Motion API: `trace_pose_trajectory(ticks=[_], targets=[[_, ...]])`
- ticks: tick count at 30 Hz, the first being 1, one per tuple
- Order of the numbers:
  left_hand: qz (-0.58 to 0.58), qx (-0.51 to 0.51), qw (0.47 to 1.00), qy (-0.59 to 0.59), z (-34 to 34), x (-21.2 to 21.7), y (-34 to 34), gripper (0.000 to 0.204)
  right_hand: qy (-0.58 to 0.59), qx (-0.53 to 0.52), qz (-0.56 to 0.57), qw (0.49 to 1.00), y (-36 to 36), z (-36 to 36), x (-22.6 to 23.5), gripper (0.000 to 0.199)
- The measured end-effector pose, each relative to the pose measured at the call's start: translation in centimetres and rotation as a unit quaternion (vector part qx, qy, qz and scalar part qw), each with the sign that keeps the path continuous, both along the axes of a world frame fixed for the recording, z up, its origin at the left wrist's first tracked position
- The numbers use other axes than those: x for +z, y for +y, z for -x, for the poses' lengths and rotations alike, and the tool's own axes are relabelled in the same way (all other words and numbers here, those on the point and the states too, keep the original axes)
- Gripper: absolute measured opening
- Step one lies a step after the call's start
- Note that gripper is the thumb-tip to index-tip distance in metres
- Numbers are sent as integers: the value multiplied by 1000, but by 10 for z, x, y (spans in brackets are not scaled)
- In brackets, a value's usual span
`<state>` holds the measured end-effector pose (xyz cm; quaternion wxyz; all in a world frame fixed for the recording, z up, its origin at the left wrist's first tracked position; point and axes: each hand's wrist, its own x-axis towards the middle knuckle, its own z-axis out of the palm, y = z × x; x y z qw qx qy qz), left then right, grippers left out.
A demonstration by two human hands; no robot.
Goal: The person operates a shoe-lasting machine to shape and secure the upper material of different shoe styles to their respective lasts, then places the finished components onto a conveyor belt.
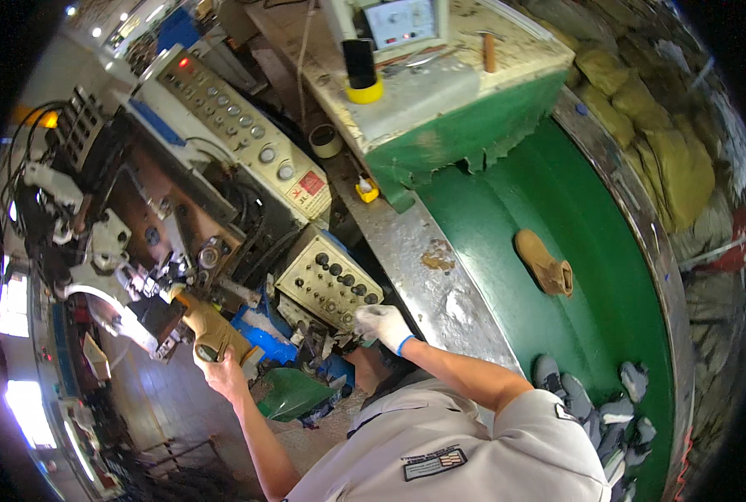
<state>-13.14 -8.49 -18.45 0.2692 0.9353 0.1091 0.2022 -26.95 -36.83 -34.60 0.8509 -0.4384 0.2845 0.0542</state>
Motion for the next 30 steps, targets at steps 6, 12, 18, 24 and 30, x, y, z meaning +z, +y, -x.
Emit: trace_pose_trajectory(ticks=[6, 12, 18, 24, 30], targets=[[4, -23, 999, -38, 0, -6, 1, 68, -9, 16, -51, 999, -1, 7, 3, 31], [-17, -2, 999, -29, 2, -6, 1, 65, 23, 1, -26, 999, -23, 34, -7, 39], [21, -72, 993, -88, 4, -15, 11, 56, -74, -45, -159, 983, -15, 54, -31, 33], [0, -71, 993, -94, -11, -12, 21, 57, -19, -40, -74, 996, 21, 16, 6, 38], [209, -135, 963, -108, -9, 4, 63, 50, -84, 23, 5, 996, 75, -34, 61, 45]])
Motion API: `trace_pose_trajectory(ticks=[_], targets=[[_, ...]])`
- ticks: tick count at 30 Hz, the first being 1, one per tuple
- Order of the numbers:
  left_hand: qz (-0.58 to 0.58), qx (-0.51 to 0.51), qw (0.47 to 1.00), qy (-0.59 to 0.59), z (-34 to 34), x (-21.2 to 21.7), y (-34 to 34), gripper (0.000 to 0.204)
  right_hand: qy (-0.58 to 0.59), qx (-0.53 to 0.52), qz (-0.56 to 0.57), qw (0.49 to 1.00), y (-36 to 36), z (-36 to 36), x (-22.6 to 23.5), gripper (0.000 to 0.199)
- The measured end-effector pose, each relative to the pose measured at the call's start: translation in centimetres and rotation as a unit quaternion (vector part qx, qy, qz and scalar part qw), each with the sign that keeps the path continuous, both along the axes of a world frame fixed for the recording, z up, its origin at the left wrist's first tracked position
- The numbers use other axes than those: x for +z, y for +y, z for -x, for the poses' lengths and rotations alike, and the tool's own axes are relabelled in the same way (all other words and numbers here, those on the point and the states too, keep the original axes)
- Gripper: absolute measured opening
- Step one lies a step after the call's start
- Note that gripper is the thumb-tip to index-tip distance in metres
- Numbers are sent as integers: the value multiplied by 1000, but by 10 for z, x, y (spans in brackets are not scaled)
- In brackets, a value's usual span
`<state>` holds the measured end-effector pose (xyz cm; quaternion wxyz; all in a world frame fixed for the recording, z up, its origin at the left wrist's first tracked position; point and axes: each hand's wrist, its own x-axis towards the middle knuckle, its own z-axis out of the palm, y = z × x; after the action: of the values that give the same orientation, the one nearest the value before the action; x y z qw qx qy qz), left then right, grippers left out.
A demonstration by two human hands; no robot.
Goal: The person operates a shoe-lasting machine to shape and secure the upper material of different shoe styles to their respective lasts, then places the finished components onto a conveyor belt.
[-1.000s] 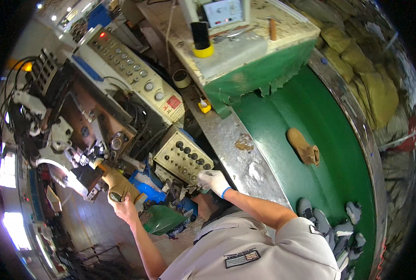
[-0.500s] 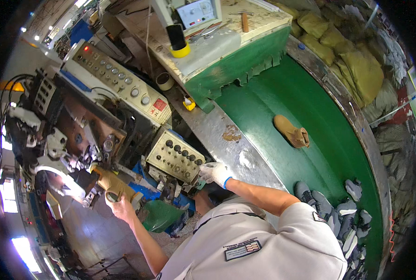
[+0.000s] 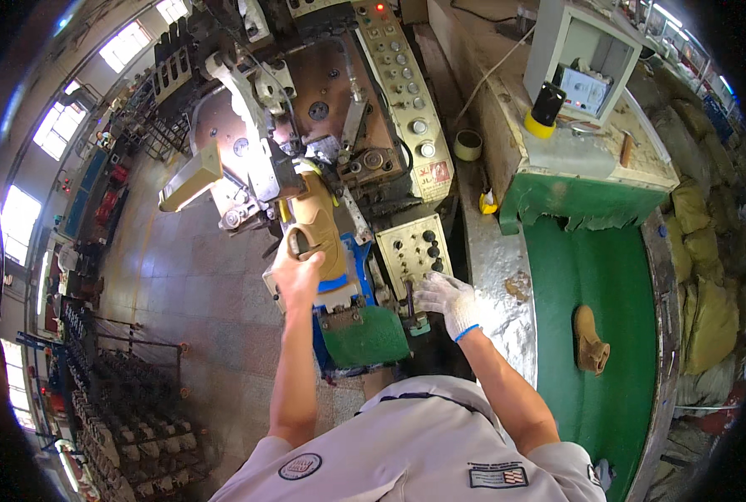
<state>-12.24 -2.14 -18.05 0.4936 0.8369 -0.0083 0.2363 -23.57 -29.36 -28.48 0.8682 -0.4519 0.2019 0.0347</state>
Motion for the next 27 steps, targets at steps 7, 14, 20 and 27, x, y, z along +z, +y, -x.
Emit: trace_pose_trajectory(ticks=[7, 14, 20, 27], targets=[[656, -209, 686, 237, 77, -29, 28, 49, -194, 91, -187, 959, 37, -30, 49, 98], [574, -320, 630, 414, 123, -111, -24, 53, -233, -26, -346, 908, 54, -12, 111, 84], [281, -395, 824, 292, 80, -56, -96, 52, -203, -116, -308, 922, -14, 52, 49, 75], [162, -519, 710, 449, 97, -104, -249, 49, -77, -215, -185, 956, -101, 126, -35, 56]])
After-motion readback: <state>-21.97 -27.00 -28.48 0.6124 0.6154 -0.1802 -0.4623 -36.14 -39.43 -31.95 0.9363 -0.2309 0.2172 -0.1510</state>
